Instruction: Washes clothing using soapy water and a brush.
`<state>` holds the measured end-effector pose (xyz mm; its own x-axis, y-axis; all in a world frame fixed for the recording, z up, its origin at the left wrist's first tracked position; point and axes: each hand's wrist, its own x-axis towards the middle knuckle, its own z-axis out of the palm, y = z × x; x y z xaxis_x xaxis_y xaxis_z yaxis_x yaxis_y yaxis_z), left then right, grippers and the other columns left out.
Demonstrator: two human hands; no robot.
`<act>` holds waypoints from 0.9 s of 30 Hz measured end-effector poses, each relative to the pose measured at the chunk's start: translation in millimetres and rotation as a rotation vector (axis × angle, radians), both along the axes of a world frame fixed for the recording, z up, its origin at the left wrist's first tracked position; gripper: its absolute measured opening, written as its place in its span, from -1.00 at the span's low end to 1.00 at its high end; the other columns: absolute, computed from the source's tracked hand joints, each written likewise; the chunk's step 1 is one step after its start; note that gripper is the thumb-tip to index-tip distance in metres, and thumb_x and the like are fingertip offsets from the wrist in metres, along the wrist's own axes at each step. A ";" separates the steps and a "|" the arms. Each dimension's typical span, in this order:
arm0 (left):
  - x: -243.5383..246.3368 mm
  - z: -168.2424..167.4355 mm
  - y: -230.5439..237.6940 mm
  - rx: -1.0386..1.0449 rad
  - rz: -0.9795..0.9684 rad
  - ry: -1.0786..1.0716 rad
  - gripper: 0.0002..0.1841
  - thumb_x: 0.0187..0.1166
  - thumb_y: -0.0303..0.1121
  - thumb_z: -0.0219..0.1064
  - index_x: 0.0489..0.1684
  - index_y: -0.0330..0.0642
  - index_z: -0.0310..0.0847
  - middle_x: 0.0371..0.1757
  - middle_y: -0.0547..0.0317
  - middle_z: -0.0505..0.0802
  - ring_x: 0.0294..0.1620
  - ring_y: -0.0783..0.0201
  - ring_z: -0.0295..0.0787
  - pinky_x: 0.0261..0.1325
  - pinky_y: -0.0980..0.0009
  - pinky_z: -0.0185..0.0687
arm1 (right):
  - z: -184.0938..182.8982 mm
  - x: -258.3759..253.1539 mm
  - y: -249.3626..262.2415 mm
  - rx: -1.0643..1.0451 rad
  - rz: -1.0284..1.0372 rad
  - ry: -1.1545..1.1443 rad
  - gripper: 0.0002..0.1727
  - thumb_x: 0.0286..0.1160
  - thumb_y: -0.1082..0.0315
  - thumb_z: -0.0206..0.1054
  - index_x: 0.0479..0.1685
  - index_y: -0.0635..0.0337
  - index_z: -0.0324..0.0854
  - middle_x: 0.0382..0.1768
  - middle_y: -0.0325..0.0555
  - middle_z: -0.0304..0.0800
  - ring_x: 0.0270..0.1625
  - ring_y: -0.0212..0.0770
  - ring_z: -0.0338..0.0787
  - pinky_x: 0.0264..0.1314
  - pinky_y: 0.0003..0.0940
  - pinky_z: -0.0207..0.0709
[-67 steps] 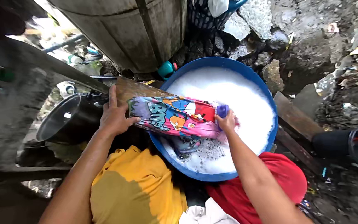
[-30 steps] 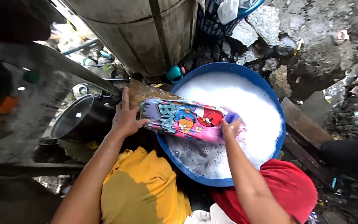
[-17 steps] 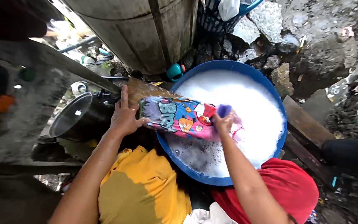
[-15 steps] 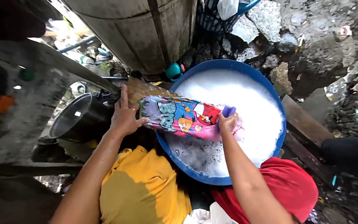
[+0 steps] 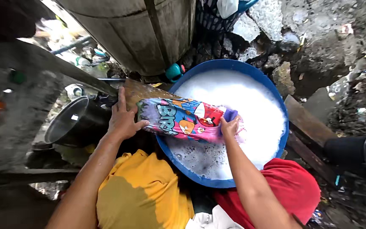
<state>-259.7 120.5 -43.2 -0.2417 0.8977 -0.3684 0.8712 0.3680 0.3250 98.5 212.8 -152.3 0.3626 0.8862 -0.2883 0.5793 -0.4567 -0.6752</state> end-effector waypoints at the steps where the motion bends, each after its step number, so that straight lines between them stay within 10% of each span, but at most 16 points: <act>1: -0.1 -0.6 -0.8 0.005 -0.002 -0.004 -0.23 0.46 -0.10 0.59 0.57 -0.42 0.46 0.92 -0.23 -0.44 0.81 -0.59 -0.19 0.60 -0.45 0.16 | 7.4 -18.8 -3.6 0.019 0.022 0.017 -0.05 0.44 0.14 0.53 0.75 0.44 0.14 0.60 0.52 0.38 0.65 0.40 0.44 0.64 0.32 0.34; 5: -0.2 0.4 0.0 -0.038 0.015 0.021 -0.25 0.48 -0.13 0.58 0.63 -0.33 0.43 0.94 -0.12 -0.46 0.81 -0.57 -0.13 0.54 -0.45 0.26 | 64.3 -169.0 -72.8 0.122 0.548 0.136 -0.25 0.37 0.16 0.56 0.55 0.34 0.47 0.35 0.39 0.67 0.42 0.31 0.68 0.42 0.26 0.59; 8: 0.9 2.9 0.4 -0.054 0.026 0.012 -0.27 0.48 -0.17 0.58 0.62 -0.31 0.45 0.94 -0.09 -0.46 0.78 -0.59 -0.08 0.45 -0.50 0.32 | 63.0 -176.5 -97.1 0.180 0.817 0.045 -0.24 0.41 0.05 0.57 0.61 0.15 0.49 0.33 0.26 0.70 0.37 0.24 0.72 0.31 0.19 0.64; 14: 0.4 0.4 -0.1 -0.035 -0.007 0.024 -0.24 0.50 -0.05 0.55 0.59 -0.39 0.45 0.92 -0.17 -0.49 0.79 -0.60 -0.13 0.54 -0.45 0.24 | -3.5 20.1 -43.8 -0.071 0.086 -0.094 -0.10 0.48 0.06 0.52 0.68 0.44 0.23 0.54 0.56 0.43 0.58 0.48 0.49 0.57 0.40 0.35; 17: 0.9 1.5 0.6 -0.030 0.006 0.019 -0.24 0.50 -0.06 0.55 0.62 -0.35 0.44 0.93 -0.13 -0.49 0.80 -0.58 -0.13 0.53 -0.45 0.24 | 25.6 -39.0 -43.6 -0.002 0.105 0.054 -0.13 0.55 0.18 0.45 0.75 0.44 0.13 0.58 0.54 0.40 0.62 0.43 0.47 0.63 0.31 0.37; 21: -0.1 1.0 0.6 -0.047 0.021 0.026 -0.25 0.50 -0.07 0.56 0.60 -0.35 0.45 0.94 -0.10 -0.47 0.79 -0.58 -0.09 0.48 -0.47 0.30 | 66.0 -175.4 -81.9 0.123 0.640 0.097 -0.26 0.40 0.09 0.58 0.55 0.27 0.50 0.33 0.34 0.69 0.37 0.29 0.71 0.37 0.23 0.60; 23: 0.1 0.3 1.6 -0.058 0.024 0.030 -0.23 0.49 -0.05 0.56 0.62 -0.33 0.44 0.94 -0.09 -0.48 0.79 -0.58 -0.09 0.47 -0.47 0.32 | 65.8 -161.9 -73.0 0.141 0.741 0.069 -0.27 0.39 0.07 0.58 0.56 0.21 0.55 0.31 0.31 0.73 0.35 0.26 0.74 0.36 0.23 0.62; 27: 1.3 0.1 2.0 -0.047 0.015 0.029 -0.24 0.49 -0.07 0.56 0.60 -0.37 0.44 0.93 -0.14 -0.48 0.79 -0.59 -0.12 0.52 -0.44 0.26 | 19.1 -25.9 -23.3 0.037 0.231 0.018 -0.16 0.46 0.16 0.53 0.64 0.49 0.31 0.46 0.56 0.55 0.52 0.44 0.58 0.56 0.35 0.42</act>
<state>-258.4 122.6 -43.1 -0.2658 0.8757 -0.4031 0.8744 0.3951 0.2817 72.6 189.5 -133.1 0.1443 0.9552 -0.2585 0.6535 -0.2882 -0.7000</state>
